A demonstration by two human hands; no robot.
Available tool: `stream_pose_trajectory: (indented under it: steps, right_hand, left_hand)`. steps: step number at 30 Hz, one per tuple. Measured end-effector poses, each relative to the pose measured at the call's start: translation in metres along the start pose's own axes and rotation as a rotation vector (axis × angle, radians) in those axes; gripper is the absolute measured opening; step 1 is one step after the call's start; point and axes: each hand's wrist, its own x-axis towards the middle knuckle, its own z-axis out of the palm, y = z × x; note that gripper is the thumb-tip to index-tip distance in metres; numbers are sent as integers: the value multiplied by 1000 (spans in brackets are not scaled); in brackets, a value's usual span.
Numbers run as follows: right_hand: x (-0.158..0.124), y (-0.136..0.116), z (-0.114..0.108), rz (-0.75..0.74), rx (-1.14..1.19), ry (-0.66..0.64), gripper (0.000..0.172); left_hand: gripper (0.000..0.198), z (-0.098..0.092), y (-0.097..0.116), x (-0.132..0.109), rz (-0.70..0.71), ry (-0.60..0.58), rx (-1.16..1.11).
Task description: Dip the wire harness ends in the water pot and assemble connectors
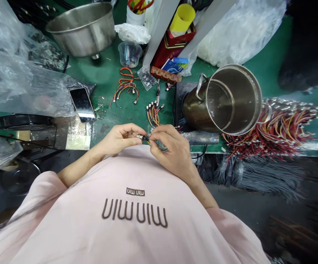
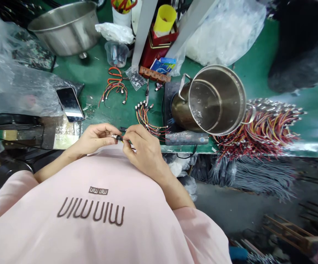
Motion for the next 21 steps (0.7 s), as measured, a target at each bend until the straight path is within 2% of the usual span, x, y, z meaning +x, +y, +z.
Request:
stream_pose_trajectory:
  steps: [6, 10, 21]
  right_hand:
    - [2, 0, -4, -6, 49, -35, 15]
    - [2, 0, -4, 25, 87, -32, 16]
    - [2, -1, -4, -27, 2, -6, 15]
  left_hand:
    - [34, 2, -1, 0, -20, -21, -21]
    - [34, 2, 0, -1, -4, 9, 9]
    - [33, 2, 3, -4, 44, 33, 106]
